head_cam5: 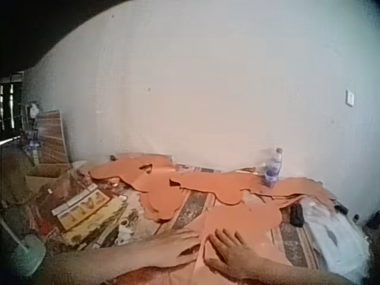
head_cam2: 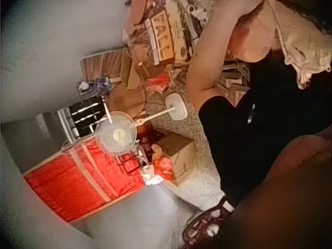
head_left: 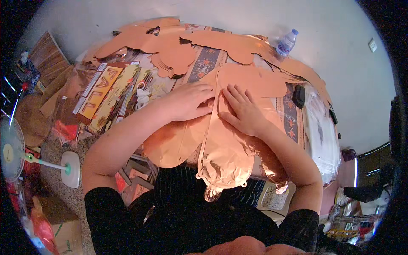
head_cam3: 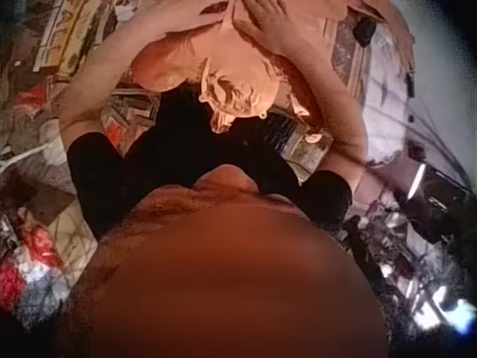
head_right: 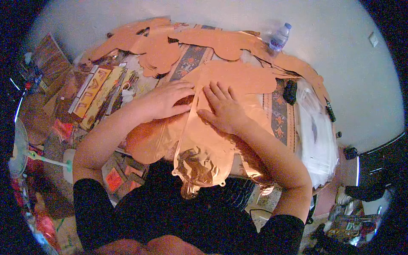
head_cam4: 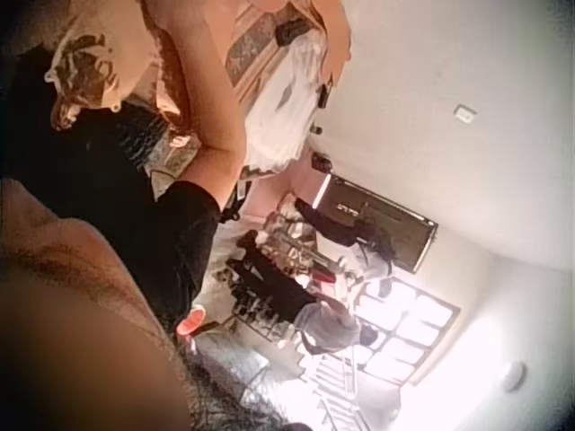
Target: Folding a metallic foil balloon and placing it into a plastic sleeve with an instruction card.
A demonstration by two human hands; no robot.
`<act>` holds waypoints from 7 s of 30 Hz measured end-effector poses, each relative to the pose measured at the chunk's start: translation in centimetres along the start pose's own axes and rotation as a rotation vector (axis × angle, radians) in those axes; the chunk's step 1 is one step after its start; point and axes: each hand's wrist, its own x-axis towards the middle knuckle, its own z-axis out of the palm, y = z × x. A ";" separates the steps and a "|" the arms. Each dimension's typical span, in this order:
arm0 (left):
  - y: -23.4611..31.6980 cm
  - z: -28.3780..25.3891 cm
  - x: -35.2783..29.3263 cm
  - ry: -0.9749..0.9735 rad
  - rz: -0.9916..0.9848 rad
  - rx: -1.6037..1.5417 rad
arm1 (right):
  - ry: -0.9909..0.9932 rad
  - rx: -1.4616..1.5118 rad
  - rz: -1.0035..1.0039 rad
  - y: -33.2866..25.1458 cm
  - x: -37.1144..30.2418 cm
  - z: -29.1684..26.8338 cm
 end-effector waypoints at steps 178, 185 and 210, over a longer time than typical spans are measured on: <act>-1.3 5.7 11.1 0.337 0.275 -0.132 | 0.214 0.252 0.111 3.1 -6.5 -5.5; -1.1 5.9 11.3 0.305 0.254 -0.154 | 0.175 -0.093 0.355 7.6 -10.3 -4.8; -1.6 5.9 9.9 0.350 0.244 -0.074 | -0.180 0.495 0.251 -1.8 -16.3 -11.3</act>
